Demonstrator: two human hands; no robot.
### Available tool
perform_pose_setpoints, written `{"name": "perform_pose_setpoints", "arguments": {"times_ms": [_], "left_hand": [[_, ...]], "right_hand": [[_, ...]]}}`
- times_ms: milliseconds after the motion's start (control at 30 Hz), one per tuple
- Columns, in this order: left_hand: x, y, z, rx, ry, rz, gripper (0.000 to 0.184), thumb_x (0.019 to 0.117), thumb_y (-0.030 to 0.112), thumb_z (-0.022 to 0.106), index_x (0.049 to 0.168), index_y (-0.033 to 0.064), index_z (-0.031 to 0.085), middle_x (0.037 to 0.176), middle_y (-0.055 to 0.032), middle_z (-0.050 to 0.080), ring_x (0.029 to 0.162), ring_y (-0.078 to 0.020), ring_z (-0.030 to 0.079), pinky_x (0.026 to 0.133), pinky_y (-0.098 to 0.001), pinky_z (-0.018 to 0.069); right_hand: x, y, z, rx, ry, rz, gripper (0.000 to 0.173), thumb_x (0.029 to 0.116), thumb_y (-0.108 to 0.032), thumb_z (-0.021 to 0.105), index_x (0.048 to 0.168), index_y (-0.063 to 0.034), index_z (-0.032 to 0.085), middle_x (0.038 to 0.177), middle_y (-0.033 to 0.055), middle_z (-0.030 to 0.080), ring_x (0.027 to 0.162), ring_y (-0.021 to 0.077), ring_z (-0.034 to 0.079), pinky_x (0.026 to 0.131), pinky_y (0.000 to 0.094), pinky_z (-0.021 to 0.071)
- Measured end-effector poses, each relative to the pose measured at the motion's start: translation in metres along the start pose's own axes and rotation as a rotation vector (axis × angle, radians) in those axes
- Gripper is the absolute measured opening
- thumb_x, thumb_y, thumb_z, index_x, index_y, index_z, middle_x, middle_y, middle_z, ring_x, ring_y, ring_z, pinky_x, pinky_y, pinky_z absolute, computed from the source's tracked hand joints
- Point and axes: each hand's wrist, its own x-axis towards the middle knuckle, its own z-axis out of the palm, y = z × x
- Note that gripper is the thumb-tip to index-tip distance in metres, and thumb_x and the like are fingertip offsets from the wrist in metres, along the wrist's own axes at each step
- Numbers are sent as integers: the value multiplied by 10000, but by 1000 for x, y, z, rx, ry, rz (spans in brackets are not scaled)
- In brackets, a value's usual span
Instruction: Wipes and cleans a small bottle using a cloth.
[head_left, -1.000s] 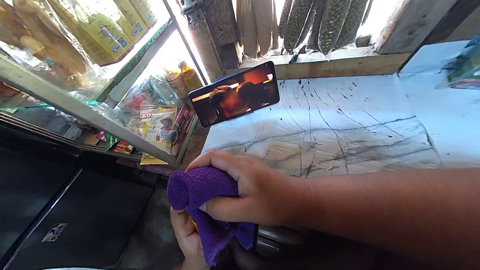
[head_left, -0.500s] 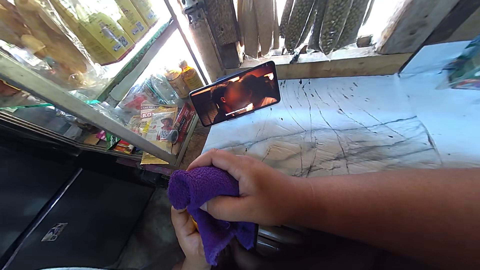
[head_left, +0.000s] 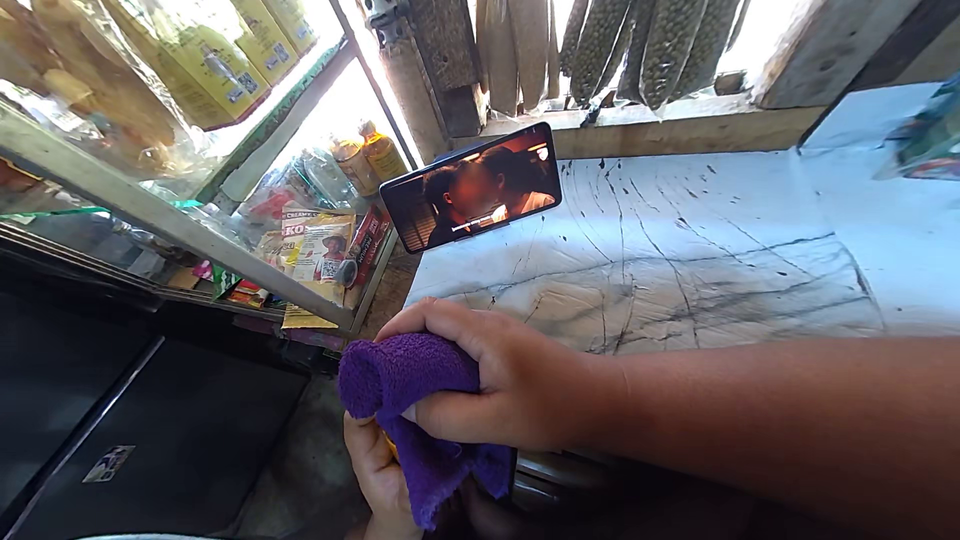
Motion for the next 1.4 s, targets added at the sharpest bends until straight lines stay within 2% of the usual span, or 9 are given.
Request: {"name": "perform_pose_setpoints", "arguments": {"times_ms": [733, 900, 1400], "left_hand": [[-1, -1, 0, -42, -4, -5, 443, 958, 368, 688, 1373, 292, 553, 1257, 155, 668, 1140, 39, 618, 977, -164, 501], [2, 2, 5, -55, 22, -15, 441, 936, 344, 719, 1342, 256, 570, 1243, 136, 673, 1150, 20, 616, 986, -180, 499], [-3, -1, 0, -37, 6, -22, 418, 965, 359, 681, 1360, 292, 561, 1238, 152, 676, 1128, 36, 624, 969, -168, 506]], "right_hand": [[0, 0, 0, 2, -4, 7, 338, 924, -150, 675, 1244, -53, 631, 1020, 19, 691, 930, 10, 652, 792, 198, 559], [0, -1, 0, 4, -8, 18, 338, 925, -153, 677, 1246, -60, 631, 1021, 17, 693, 932, 10, 653, 794, 199, 559], [-1, 0, 0, -7, -3, 13, 337, 925, -158, 678, 1243, -59, 632, 1020, 16, 692, 929, 11, 654, 788, 200, 562]]}}
